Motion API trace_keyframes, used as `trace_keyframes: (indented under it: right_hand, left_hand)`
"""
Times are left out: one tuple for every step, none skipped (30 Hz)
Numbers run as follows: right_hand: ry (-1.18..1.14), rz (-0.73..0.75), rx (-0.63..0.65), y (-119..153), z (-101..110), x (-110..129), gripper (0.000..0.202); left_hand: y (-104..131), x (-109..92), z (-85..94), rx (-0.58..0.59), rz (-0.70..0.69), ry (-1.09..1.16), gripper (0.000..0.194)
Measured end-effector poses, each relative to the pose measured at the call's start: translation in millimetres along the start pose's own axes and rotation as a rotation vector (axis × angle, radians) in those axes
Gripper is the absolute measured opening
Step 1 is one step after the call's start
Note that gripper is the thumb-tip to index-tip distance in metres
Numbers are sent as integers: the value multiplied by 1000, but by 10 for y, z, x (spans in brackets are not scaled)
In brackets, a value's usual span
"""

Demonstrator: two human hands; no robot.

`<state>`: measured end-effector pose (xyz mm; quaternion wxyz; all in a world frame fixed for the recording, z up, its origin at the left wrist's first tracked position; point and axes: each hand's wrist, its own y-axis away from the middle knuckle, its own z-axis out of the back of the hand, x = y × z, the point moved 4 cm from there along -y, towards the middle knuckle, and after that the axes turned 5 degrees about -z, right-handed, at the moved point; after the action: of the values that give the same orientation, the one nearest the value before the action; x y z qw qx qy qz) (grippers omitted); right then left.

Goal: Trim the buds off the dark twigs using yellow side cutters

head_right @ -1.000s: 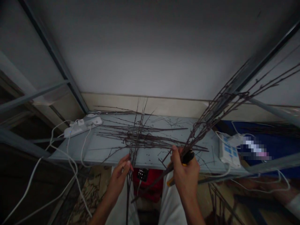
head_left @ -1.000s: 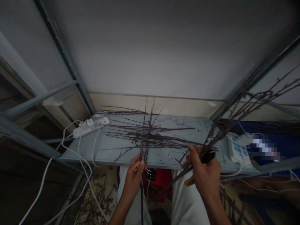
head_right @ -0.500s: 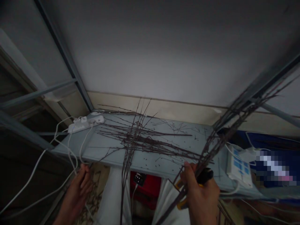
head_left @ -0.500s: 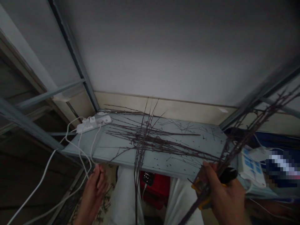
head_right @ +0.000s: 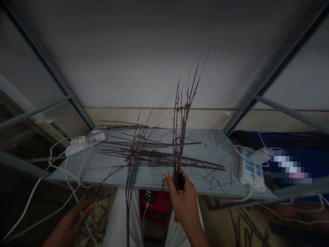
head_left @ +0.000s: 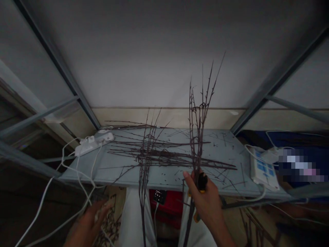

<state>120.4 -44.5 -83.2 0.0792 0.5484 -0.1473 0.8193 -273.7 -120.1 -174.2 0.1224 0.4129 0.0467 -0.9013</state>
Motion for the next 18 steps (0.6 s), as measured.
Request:
trace_keyframes:
  right_hand:
    - [-10,3,13,12,-36,16,39]
    - [-20,7,28,24,-71,30,39]
    - [-33,14,41,35,-100,42,39]
    - [-44,21,52,46,-124,52,39]
    - [-53,29,59,56,-140,58,40]
    - [-59,36,64,66,-147,61,40]
    - [-64,40,64,76,-144,59,41]
    - [-70,40,62,85,-132,52,42]
    - [-77,37,58,94,-112,42,42]
    - [-82,30,52,103,-87,29,43]
    - [-85,20,46,112,-59,15,43]
    - [-85,10,37,121,-33,1,43]
    - [-81,4,25,129,-10,-10,43]
    - [-75,4,7,136,6,-17,43]
    - [-68,8,-13,141,12,-20,43]
    - [-60,15,-29,145,3,-19,42]
    - [-52,25,-45,147,-17,-14,41]
    - [-44,35,-53,148,-51,-6,40]
  left_hand:
    - [18,-316,-170,110,-52,72,51]
    - [55,-651,-350,227,-111,138,47]
    - [103,-983,-521,311,-173,197,45]
    - [158,-1298,-688,384,-240,266,46]
    - [210,-1577,-843,441,-298,340,49]
    - [258,-1799,-997,506,-324,392,50]
    - [290,-1968,-1129,543,-339,426,39]
    - [305,-2078,-1240,547,-326,453,25]
    - [308,-2146,-1324,527,-315,482,19]
    - [306,-2181,-1386,493,-316,508,25]
    - [305,-2192,-1427,452,-325,535,32]
    - [308,-2188,-1452,404,-343,565,37]
    - [319,-2171,-1467,348,-356,594,40]
    - [338,-2142,-1478,284,-352,624,42]
    - [366,-2103,-1492,216,-324,655,41]
    - [402,-2057,-1515,148,-272,686,39]
    - [445,-2010,-1549,87,-213,714,37]
    - [489,-1969,-1595,44,-155,737,37]
